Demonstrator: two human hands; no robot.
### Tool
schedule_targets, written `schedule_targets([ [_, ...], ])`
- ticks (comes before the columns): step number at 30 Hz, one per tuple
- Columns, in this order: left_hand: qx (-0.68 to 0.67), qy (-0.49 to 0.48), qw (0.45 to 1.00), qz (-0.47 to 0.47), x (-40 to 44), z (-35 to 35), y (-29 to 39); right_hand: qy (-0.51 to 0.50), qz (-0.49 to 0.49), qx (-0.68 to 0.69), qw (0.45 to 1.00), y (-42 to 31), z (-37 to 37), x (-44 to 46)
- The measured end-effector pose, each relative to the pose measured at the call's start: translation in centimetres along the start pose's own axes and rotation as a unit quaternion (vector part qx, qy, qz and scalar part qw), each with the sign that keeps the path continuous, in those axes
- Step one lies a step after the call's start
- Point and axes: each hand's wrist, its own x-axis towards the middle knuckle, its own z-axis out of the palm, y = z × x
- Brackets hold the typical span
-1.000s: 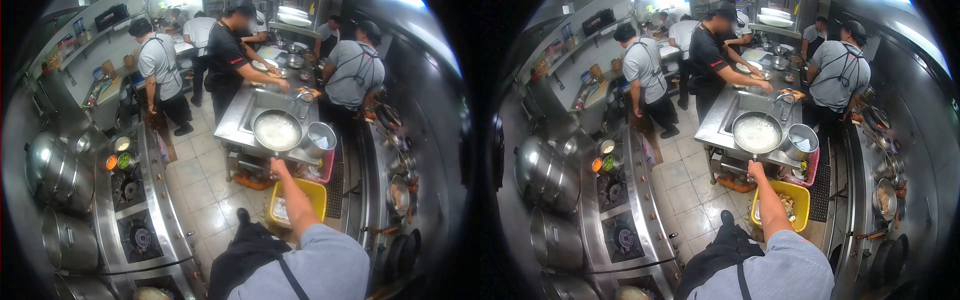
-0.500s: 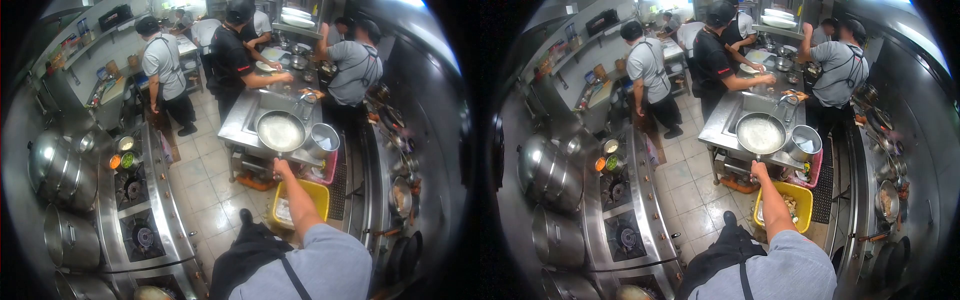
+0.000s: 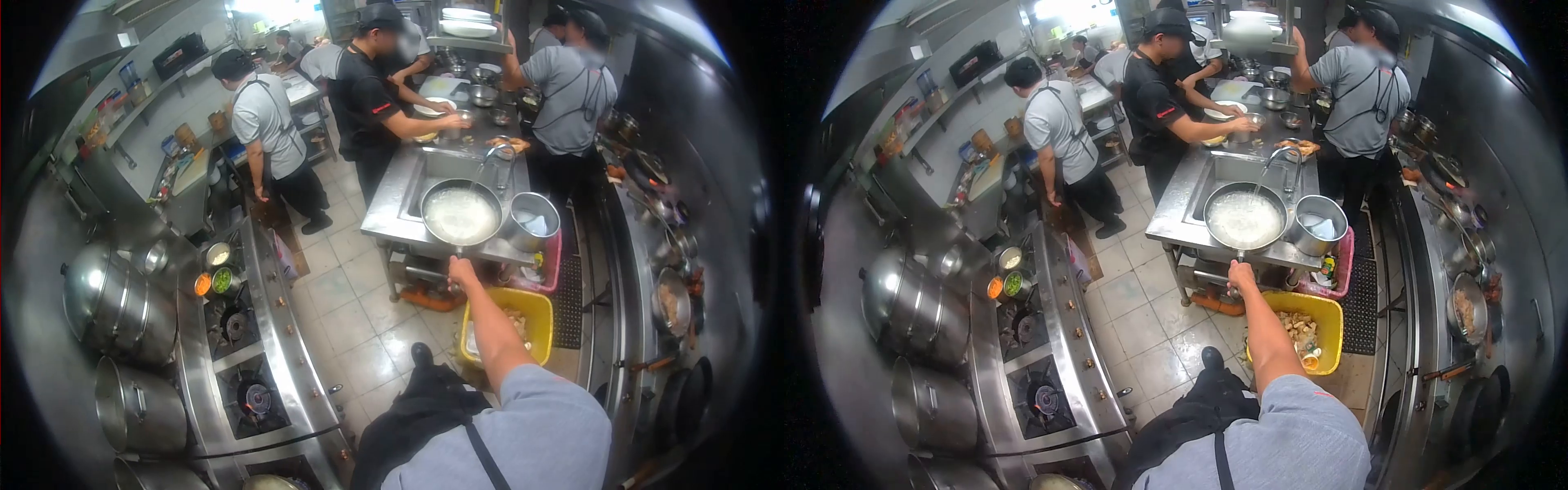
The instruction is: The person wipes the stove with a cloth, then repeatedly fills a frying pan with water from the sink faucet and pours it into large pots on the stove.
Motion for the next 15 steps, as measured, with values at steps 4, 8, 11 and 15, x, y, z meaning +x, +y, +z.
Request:
schedule_targets([
  [4,0.085,-0.1,0.99,-0.059,-2.2,-4.4,8.6,-0.038,0.013,0.081,0.996,-0.9,-0.2,-0.8],
  [8,0.275,-0.205,0.93,-0.13,4.8,-5.9,-3.5,-0.096,0.046,0.166,0.98,0.3,-0.7,1.7],
  [11,0.406,-0.021,0.911,-0.069,10.7,-8.6,4.4,-0.139,0.058,0.172,0.973,0.0,-1.8,1.7],
  [15,0.228,0.088,0.955,0.169,20.1,-9.3,14.7,-0.147,0.101,0.179,0.968,-1.4,-3.3,0.5],
])
